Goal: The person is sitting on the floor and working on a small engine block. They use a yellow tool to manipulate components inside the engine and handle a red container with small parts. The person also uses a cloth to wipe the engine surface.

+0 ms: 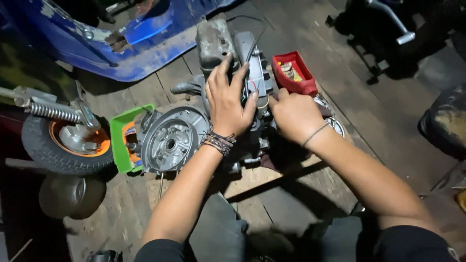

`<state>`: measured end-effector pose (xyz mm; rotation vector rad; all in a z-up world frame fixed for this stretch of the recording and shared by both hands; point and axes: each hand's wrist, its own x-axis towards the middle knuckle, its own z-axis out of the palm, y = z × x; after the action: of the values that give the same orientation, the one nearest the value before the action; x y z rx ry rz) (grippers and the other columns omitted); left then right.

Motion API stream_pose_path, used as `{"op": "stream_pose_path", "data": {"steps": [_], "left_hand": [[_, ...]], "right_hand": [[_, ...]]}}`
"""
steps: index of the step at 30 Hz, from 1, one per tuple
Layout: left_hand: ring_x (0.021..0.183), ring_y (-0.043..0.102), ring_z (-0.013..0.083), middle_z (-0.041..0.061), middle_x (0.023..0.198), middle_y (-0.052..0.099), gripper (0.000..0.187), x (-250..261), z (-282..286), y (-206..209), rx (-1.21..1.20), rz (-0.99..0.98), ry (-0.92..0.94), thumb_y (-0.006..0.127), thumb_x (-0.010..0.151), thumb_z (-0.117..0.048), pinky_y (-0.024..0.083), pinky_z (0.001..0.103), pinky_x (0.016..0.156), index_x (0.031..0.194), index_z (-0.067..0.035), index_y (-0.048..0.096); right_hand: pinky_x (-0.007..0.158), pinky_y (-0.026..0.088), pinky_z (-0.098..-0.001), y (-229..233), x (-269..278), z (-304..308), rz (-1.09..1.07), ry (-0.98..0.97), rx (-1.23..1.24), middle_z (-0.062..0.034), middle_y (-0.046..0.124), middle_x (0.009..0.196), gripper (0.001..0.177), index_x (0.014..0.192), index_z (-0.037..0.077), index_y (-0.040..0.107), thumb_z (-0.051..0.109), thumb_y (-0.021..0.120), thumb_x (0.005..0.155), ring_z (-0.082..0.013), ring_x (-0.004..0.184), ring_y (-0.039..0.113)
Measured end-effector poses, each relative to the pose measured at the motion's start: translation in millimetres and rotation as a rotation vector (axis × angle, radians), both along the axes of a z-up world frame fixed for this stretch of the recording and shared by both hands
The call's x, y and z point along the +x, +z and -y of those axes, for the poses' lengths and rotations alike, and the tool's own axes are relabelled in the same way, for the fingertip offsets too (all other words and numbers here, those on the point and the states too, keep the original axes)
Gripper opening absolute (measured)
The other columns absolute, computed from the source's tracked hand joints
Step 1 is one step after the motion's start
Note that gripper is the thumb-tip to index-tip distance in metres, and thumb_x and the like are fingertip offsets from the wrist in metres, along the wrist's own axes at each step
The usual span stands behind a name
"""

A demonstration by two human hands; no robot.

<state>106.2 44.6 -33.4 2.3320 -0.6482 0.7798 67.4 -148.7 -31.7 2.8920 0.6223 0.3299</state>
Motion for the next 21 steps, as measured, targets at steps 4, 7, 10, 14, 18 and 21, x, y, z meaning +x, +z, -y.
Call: {"op": "stream_pose_path", "data": {"steps": [4, 7, 10, 14, 18, 21], "left_hand": [[0.136, 0.037, 0.0399, 0.019, 0.149, 0.040, 0.058, 4, 1, -2, 0.004, 0.029, 0.008, 0.051, 0.095, -0.051, 0.026, 0.053, 0.115, 0.142, -0.016, 0.056], [0.137, 0.036, 0.0395, 0.018, 0.152, 0.039, 0.059, 0, 0, -5, 0.014, 0.028, 0.001, 0.051, 0.096, -0.051, 0.025, 0.053, 0.115, 0.143, -0.016, 0.055], [0.136, 0.036, 0.0421, 0.021, 0.152, 0.038, 0.058, 1, 0, -1, -0.003, 0.027, -0.003, 0.049, 0.097, -0.047, 0.025, 0.055, 0.114, 0.144, -0.014, 0.054], [0.136, 0.037, 0.0406, 0.020, 0.148, 0.041, 0.058, 6, -1, -4, 0.035, 0.078, 0.008, 0.047, 0.097, -0.050, 0.026, 0.054, 0.114, 0.143, -0.016, 0.055], [0.136, 0.039, 0.0397, 0.018, 0.148, 0.044, 0.055, 4, -3, -1, 0.050, 0.081, -0.020, 0.047, 0.099, -0.051, 0.029, 0.053, 0.113, 0.142, -0.016, 0.056], [0.137, 0.043, 0.0376, 0.014, 0.145, 0.049, 0.049, 3, 0, -8, 0.044, 0.074, -0.105, 0.041, 0.102, -0.046, 0.034, 0.050, 0.111, 0.139, -0.018, 0.058]], "right_hand": [[0.055, 0.059, -0.0465, -40, 38, 16, 0.043, -0.055, 0.028, -0.0071, 0.060, 0.091, 0.025, 0.114, 0.018, 0.070, 0.018, 0.055, 0.095, -0.0290, 0.069, 0.073], [0.060, 0.060, -0.0469, -26, 17, 10, 0.017, -0.057, 0.025, -0.0086, 0.062, 0.092, 0.026, 0.117, 0.017, 0.070, 0.018, 0.055, 0.095, -0.0300, 0.072, 0.074], [0.057, 0.060, -0.0482, -10, 9, 1, -0.091, -0.024, -0.011, -0.0096, 0.064, 0.092, 0.030, 0.119, 0.015, 0.070, 0.015, 0.052, 0.095, -0.0305, 0.070, 0.075], [0.058, 0.059, -0.0497, -34, 32, 9, 0.040, -0.042, 0.033, -0.0110, 0.062, 0.092, 0.028, 0.118, 0.012, 0.069, 0.014, 0.056, 0.093, -0.0328, 0.071, 0.074], [0.061, 0.061, -0.0503, 3, 6, 1, -0.099, -0.019, 0.038, -0.0115, 0.064, 0.093, 0.029, 0.119, 0.013, 0.071, 0.013, 0.054, 0.094, -0.0335, 0.075, 0.075], [0.061, 0.060, -0.0548, -12, 10, 1, -0.108, -0.025, 0.052, -0.0132, 0.064, 0.097, 0.033, 0.124, 0.011, 0.068, 0.011, 0.053, 0.094, -0.0371, 0.076, 0.075]]}}
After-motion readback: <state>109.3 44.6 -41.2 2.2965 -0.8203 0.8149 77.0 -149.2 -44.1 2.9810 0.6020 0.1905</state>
